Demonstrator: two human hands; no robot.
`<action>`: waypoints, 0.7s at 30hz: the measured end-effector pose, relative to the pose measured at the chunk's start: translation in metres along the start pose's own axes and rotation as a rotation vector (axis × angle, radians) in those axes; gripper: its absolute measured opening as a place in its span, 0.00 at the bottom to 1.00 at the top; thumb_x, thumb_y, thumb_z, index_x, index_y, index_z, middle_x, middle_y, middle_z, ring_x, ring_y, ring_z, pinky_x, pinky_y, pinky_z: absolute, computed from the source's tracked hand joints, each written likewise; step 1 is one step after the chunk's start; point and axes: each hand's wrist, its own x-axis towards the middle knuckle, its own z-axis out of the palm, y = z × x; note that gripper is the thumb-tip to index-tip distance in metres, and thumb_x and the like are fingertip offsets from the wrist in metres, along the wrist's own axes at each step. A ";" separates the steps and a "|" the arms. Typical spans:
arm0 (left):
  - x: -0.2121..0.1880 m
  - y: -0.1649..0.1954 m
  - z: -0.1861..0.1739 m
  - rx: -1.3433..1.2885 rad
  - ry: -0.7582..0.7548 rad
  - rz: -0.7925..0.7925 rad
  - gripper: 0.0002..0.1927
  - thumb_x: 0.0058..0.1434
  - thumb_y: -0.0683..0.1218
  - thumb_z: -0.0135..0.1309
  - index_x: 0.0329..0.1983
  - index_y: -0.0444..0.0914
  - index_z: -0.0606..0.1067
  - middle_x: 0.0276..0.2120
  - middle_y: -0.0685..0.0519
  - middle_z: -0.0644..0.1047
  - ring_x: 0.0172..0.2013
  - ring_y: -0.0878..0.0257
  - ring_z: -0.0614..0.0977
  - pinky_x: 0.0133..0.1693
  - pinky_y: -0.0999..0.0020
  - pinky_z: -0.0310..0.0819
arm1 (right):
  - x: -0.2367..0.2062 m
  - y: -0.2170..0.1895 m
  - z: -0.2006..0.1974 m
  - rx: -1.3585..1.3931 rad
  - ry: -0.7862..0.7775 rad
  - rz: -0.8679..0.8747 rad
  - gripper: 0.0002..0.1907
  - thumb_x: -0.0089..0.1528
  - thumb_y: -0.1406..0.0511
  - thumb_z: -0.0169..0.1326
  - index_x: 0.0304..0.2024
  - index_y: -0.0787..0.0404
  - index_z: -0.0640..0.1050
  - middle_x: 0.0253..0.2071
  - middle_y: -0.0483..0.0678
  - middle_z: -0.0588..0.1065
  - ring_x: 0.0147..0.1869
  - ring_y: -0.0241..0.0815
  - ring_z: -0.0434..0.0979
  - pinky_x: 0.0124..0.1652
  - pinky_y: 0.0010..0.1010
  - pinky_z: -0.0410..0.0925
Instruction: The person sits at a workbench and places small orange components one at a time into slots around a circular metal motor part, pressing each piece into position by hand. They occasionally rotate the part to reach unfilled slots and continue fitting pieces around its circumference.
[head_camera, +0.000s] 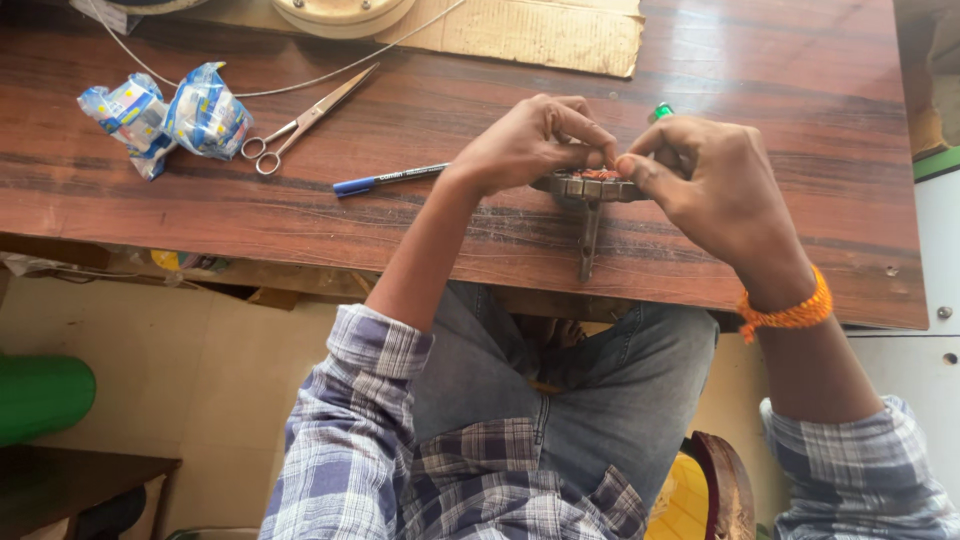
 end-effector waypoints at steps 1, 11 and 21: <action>-0.001 0.002 -0.004 0.091 -0.012 0.022 0.09 0.60 0.44 0.65 0.44 0.44 0.87 0.34 0.53 0.78 0.34 0.67 0.77 0.37 0.67 0.74 | -0.003 -0.005 -0.001 0.027 -0.019 0.003 0.07 0.66 0.65 0.61 0.41 0.65 0.82 0.30 0.46 0.81 0.32 0.28 0.79 0.31 0.24 0.69; 0.002 0.003 -0.015 0.204 -0.130 0.208 0.10 0.60 0.42 0.62 0.45 0.43 0.85 0.37 0.55 0.82 0.36 0.65 0.82 0.41 0.65 0.77 | -0.045 -0.024 0.037 -0.165 0.151 -0.181 0.03 0.63 0.70 0.62 0.39 0.62 0.80 0.32 0.50 0.77 0.31 0.45 0.77 0.33 0.36 0.69; -0.046 0.014 0.048 0.575 0.329 0.402 0.27 0.55 0.49 0.68 0.58 0.45 0.74 0.47 0.56 0.77 0.50 0.56 0.77 0.53 0.60 0.76 | -0.085 0.020 0.072 -0.163 0.339 -0.186 0.06 0.59 0.73 0.62 0.39 0.61 0.80 0.33 0.49 0.75 0.35 0.50 0.78 0.36 0.38 0.70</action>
